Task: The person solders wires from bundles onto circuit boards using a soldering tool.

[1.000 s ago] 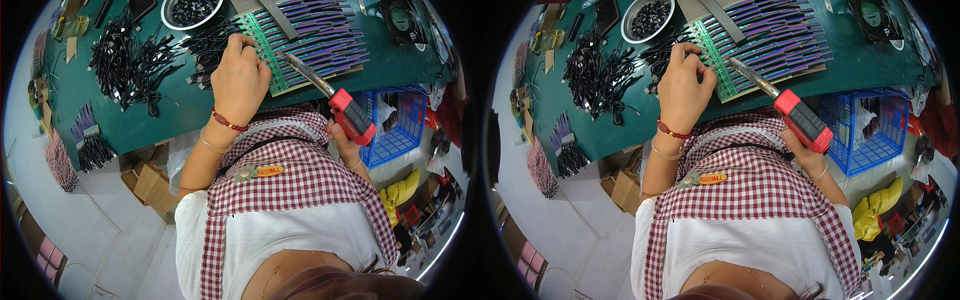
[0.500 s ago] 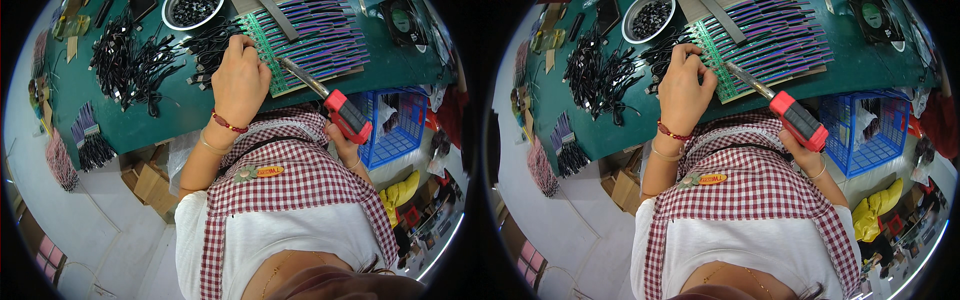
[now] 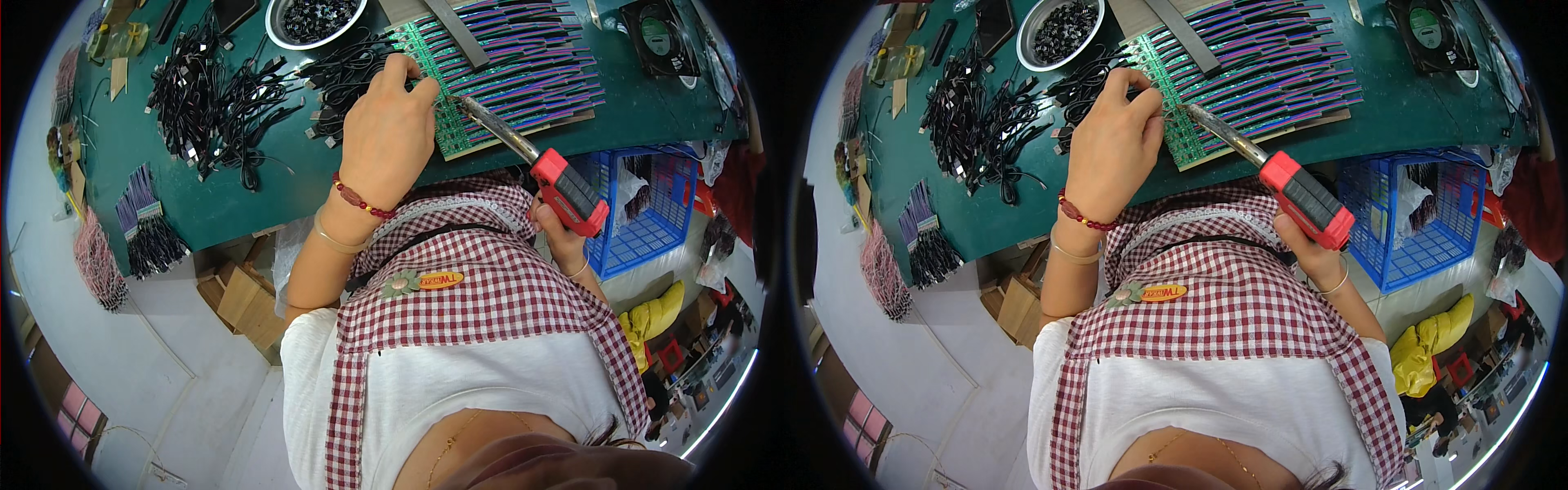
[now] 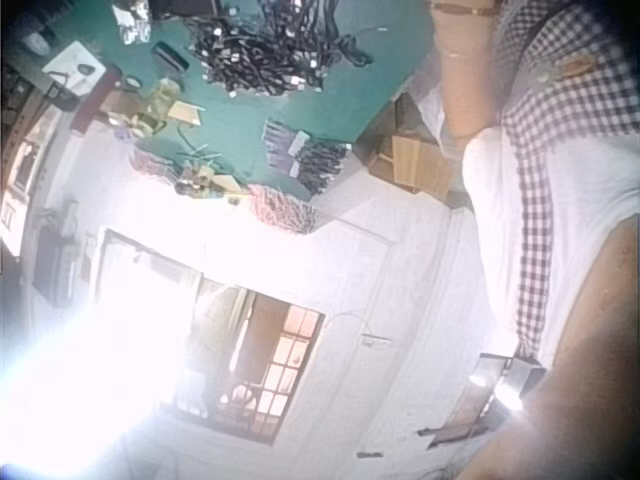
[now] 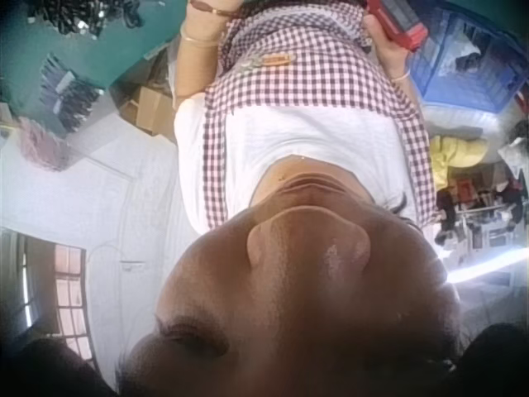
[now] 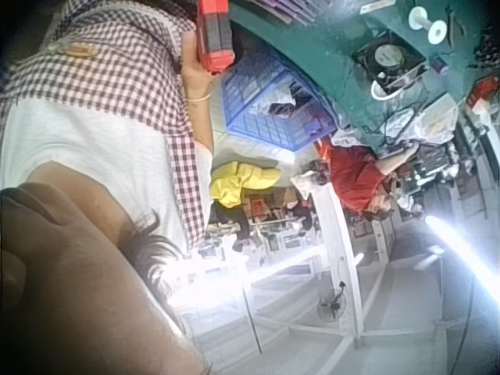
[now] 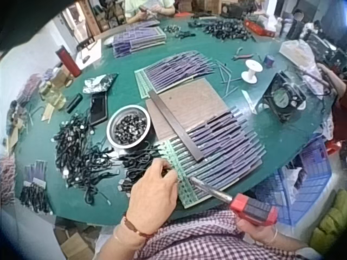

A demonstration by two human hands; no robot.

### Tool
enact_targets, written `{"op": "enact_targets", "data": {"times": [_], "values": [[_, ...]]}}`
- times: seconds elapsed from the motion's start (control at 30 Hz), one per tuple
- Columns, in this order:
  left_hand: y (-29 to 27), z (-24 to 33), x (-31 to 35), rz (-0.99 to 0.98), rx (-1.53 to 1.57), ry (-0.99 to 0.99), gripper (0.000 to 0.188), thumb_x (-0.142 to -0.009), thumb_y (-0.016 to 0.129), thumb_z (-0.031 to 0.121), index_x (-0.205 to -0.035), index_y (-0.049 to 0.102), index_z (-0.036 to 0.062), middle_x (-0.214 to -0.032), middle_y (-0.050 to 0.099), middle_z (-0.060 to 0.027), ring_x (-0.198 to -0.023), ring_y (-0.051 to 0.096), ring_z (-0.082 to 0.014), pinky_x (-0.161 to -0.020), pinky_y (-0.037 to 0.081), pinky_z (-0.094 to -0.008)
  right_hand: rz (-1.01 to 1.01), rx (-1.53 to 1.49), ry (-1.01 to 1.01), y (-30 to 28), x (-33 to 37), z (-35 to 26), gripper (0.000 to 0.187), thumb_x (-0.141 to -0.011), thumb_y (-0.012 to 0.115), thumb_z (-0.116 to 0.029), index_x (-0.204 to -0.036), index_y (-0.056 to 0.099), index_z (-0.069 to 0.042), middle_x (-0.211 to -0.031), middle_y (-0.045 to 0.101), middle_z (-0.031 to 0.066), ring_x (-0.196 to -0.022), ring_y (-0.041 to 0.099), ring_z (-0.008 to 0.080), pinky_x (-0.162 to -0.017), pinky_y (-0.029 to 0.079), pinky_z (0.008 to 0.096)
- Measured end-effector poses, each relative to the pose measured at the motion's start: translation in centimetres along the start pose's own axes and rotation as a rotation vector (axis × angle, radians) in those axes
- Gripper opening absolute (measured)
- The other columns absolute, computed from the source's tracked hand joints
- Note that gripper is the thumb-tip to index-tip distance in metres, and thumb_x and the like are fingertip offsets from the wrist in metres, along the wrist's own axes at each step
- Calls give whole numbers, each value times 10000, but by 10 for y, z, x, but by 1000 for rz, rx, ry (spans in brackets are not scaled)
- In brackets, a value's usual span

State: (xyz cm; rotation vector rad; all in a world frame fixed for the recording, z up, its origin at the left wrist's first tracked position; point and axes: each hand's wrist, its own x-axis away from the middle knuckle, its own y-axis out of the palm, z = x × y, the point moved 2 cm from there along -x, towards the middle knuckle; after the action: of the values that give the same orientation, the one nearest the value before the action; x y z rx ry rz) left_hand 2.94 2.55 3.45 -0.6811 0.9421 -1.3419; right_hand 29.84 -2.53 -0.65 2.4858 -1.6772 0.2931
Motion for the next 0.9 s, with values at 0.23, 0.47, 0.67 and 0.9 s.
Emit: {"op": "enact_targets", "data": {"times": [0.23, 0.47, 0.67, 0.9], "values": [[3, -1, 0, 15, 10, -17, 52, -749, 597, 38, -782, 560, 24, -994, 540, -78, -734, 597, -284, -603, 501, -372, -7, 97, -34, 4, -1, 0, 221, -868, 585, -175, -957, 522, 17, -662, 527, 58, -555, 463, 98, -520, 381, 239], [3, -1, 0, 13, 14, -38, 58, -742, 598, 36, -777, 555, 19, -1001, 547, -78, -721, 596, -286, -597, 501, -373, -36, 172, -27, -1, -3, 1, 85, -796, 654, -76, -828, 602, -17, -697, 557, 50, -600, 518, 124, -537, 412, 278], [3, 0, 1, 42, 16, -38, 66, -740, 599, 43, -769, 547, 16, -1003, 548, -80, -728, 595, -286, -585, 499, -372, 37, 117, -44, 2, -2, -1, 115, -789, 658, -66, -885, 628, -10, -737, 598, 57, -634, 560, 136, -579, 445, 280], [3, 2, 3, 57, 19, -70, 75, -737, 603, 47, -773, 545, 15, -1000, 547, -79, -751, 594, -284, -598, 498, -378, 57, 80, -18, 2, 0, 1, 143, -782, 672, -58, -912, 631, -11, -781, 608, 63, -655, 573, 150, -607, 462, 284]]}}
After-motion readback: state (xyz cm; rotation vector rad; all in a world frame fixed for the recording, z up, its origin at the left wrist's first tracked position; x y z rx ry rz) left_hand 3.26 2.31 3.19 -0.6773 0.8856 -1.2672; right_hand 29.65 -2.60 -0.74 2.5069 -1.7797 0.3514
